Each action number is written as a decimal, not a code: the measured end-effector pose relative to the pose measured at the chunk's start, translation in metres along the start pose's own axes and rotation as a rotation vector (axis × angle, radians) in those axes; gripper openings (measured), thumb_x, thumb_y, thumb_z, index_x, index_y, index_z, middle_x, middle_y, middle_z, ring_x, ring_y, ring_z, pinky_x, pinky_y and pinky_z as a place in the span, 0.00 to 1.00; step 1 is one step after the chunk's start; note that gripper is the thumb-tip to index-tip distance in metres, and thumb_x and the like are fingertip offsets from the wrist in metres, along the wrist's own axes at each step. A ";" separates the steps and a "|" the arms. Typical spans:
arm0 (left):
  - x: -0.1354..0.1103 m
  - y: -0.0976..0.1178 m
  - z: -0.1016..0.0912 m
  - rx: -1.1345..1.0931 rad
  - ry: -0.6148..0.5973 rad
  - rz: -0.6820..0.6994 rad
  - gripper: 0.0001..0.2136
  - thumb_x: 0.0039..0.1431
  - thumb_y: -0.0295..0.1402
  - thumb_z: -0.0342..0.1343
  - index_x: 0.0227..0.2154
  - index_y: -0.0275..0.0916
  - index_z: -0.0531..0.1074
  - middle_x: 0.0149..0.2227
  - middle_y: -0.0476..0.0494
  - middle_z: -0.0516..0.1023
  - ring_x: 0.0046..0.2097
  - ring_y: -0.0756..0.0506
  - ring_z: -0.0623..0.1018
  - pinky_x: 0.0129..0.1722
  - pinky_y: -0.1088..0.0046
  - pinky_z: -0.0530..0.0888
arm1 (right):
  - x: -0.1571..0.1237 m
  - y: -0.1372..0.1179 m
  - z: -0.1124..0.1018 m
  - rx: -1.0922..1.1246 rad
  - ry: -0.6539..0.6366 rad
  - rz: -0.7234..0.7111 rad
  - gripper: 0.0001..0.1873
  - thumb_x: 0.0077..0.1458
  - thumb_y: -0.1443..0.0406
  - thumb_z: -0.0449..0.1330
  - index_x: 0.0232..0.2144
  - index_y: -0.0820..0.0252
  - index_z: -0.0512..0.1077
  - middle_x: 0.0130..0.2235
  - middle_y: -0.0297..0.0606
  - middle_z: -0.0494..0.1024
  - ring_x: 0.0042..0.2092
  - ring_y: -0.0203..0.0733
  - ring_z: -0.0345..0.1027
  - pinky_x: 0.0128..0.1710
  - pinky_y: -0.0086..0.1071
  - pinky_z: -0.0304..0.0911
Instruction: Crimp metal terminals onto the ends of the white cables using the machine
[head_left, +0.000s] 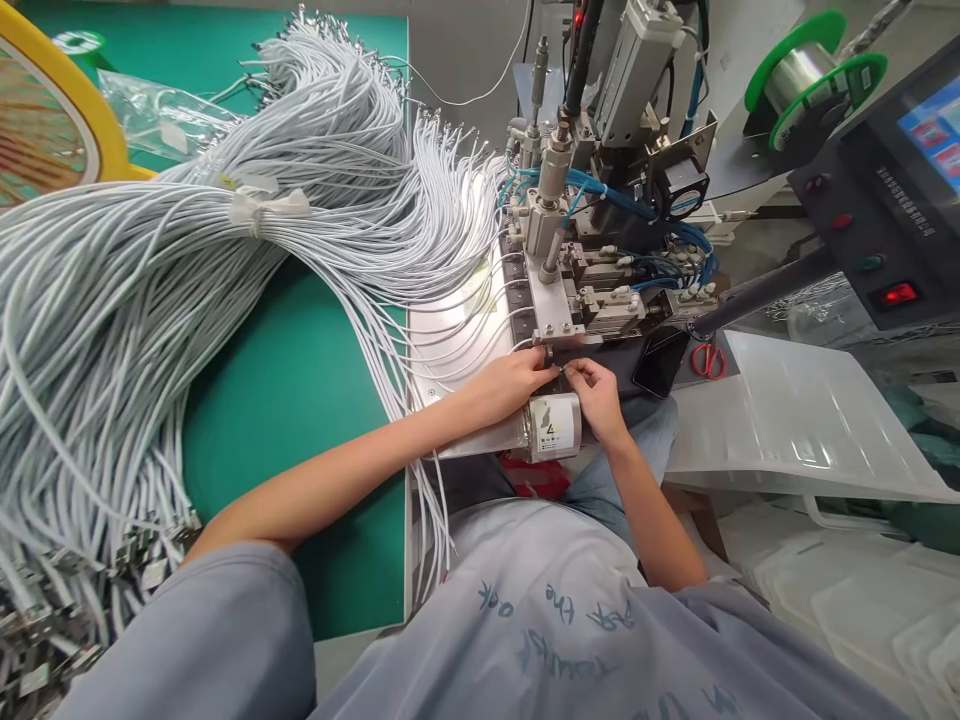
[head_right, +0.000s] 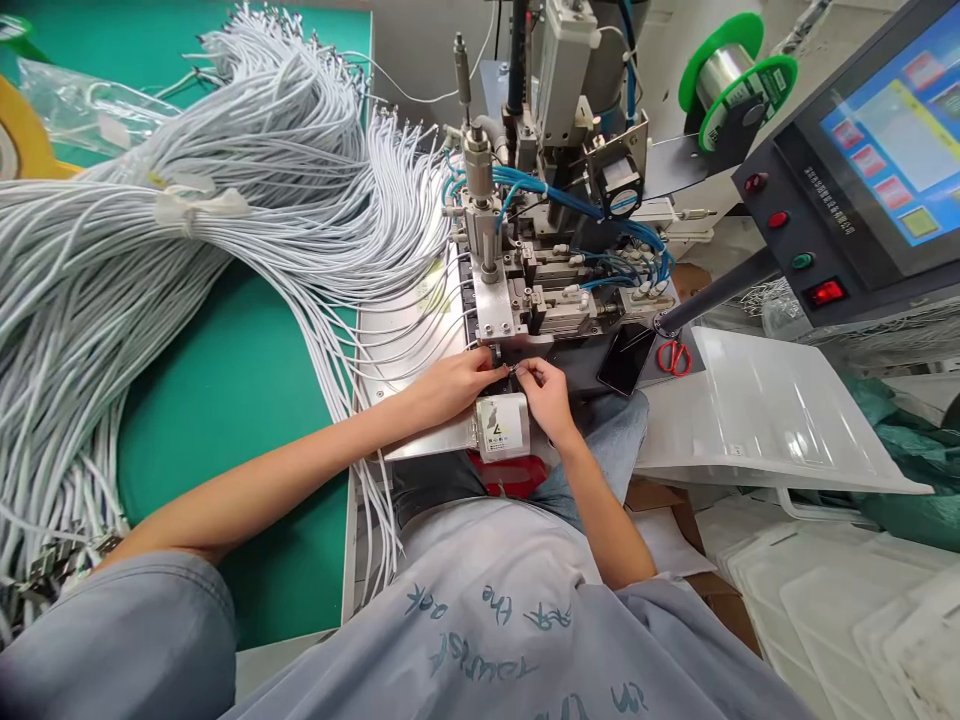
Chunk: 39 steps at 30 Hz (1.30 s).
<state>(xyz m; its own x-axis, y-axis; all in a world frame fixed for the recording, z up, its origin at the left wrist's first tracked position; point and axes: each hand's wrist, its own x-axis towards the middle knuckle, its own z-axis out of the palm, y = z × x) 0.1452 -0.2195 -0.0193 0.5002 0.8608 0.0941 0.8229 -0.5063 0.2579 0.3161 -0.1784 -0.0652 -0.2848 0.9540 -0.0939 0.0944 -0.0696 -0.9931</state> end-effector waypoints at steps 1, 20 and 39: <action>0.000 0.001 -0.002 0.020 -0.014 0.001 0.15 0.63 0.22 0.42 0.47 0.33 0.71 0.38 0.40 0.71 0.39 0.47 0.72 0.36 0.75 0.69 | 0.001 -0.001 0.000 0.006 -0.002 0.011 0.09 0.44 0.59 0.59 0.25 0.59 0.68 0.26 0.33 0.71 0.29 0.36 0.61 0.32 0.30 0.60; 0.000 0.005 -0.009 0.224 -0.022 0.082 0.12 0.63 0.22 0.42 0.43 0.32 0.70 0.39 0.37 0.71 0.40 0.45 0.74 0.38 0.70 0.72 | 0.011 -0.015 -0.004 0.057 -0.061 0.229 0.13 0.38 0.56 0.61 0.24 0.59 0.70 0.23 0.32 0.69 0.25 0.34 0.60 0.22 0.27 0.54; -0.005 0.010 -0.018 0.225 -0.092 0.031 0.10 0.59 0.21 0.46 0.38 0.31 0.72 0.36 0.38 0.71 0.37 0.44 0.75 0.35 0.69 0.70 | 0.010 -0.003 0.001 -0.010 -0.167 0.093 0.20 0.48 0.49 0.56 0.18 0.56 0.58 0.19 0.27 0.56 0.23 0.32 0.48 0.23 0.29 0.47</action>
<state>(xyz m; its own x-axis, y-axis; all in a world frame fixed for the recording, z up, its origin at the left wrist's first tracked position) 0.1456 -0.2275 0.0004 0.5404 0.8413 0.0084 0.8407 -0.5404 0.0344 0.3118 -0.1691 -0.0629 -0.4288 0.8817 -0.1966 0.1371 -0.1516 -0.9789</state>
